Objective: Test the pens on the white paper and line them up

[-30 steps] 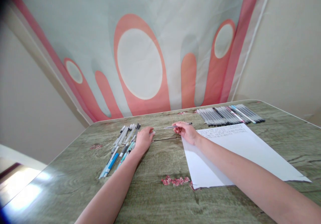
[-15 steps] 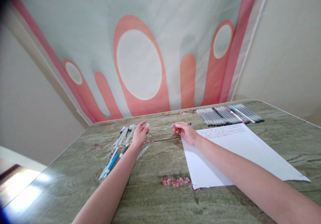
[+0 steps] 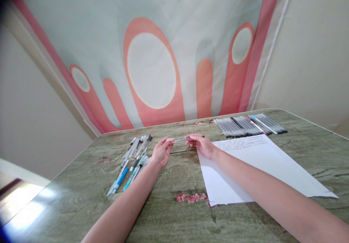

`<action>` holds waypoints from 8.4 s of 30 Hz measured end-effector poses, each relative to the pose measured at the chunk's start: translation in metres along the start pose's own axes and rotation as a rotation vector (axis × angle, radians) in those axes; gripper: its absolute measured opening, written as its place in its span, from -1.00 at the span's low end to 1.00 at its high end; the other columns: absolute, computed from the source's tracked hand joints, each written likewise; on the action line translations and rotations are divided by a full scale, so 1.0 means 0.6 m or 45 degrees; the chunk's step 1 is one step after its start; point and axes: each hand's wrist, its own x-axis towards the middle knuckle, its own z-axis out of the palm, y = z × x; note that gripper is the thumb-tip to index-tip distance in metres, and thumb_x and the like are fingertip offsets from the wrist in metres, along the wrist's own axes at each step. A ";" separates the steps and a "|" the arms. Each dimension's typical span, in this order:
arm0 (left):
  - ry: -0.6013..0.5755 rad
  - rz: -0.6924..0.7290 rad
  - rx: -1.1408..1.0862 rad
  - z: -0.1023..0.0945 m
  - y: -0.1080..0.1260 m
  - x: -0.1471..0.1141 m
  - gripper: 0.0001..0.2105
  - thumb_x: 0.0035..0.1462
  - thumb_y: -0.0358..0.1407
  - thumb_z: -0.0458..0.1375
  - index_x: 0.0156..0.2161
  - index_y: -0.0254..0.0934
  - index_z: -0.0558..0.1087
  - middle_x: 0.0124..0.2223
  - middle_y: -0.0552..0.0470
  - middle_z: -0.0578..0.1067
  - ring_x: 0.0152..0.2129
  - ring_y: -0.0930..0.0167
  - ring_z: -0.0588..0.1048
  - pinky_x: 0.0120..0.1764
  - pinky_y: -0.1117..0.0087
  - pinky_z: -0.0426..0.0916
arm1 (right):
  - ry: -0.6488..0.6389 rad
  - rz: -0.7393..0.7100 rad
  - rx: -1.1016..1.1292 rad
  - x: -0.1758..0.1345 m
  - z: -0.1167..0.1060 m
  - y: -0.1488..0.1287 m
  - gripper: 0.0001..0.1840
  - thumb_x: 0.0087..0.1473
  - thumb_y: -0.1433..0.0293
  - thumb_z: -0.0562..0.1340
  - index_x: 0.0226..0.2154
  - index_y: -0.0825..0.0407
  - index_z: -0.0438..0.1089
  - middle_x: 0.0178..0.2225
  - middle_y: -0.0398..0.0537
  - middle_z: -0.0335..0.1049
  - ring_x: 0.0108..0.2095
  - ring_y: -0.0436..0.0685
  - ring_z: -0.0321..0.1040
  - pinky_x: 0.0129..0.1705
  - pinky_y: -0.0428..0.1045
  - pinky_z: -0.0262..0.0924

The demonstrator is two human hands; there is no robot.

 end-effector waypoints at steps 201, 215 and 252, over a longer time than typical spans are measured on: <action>-0.576 0.266 2.675 0.028 0.050 -0.098 -0.81 -0.18 -0.46 0.08 -0.39 -0.39 0.48 -0.36 -0.23 0.51 -0.37 0.22 0.48 -0.34 0.32 0.34 | -0.250 -0.493 -2.183 -0.050 0.043 -0.001 -0.79 0.11 0.39 0.00 -0.28 0.02 0.32 -0.33 -0.05 0.31 -0.31 0.05 0.26 -0.32 -0.10 0.05; -0.425 -0.046 1.020 -0.019 0.033 -0.020 -0.75 -0.20 -0.30 0.21 -0.34 -0.40 0.43 -0.48 0.04 0.39 -0.57 0.52 0.33 -0.55 0.53 0.27 | 0.066 -0.372 -1.545 -0.038 0.036 0.003 -0.76 0.06 0.28 0.06 -0.32 0.05 0.36 -0.49 -0.11 0.38 -0.50 0.02 0.25 -0.42 -0.07 0.07; 0.124 0.197 -0.023 -0.024 0.022 0.008 -0.83 0.14 -0.24 -0.01 -0.28 -0.34 0.26 -0.38 -0.06 0.47 -0.41 0.44 0.50 -0.36 0.46 0.39 | -0.082 0.050 -0.748 -0.035 0.045 0.003 -0.52 -0.09 0.11 0.20 -0.17 0.09 0.27 -0.63 -0.27 0.17 -0.66 -0.13 0.01 -0.63 -0.17 -0.11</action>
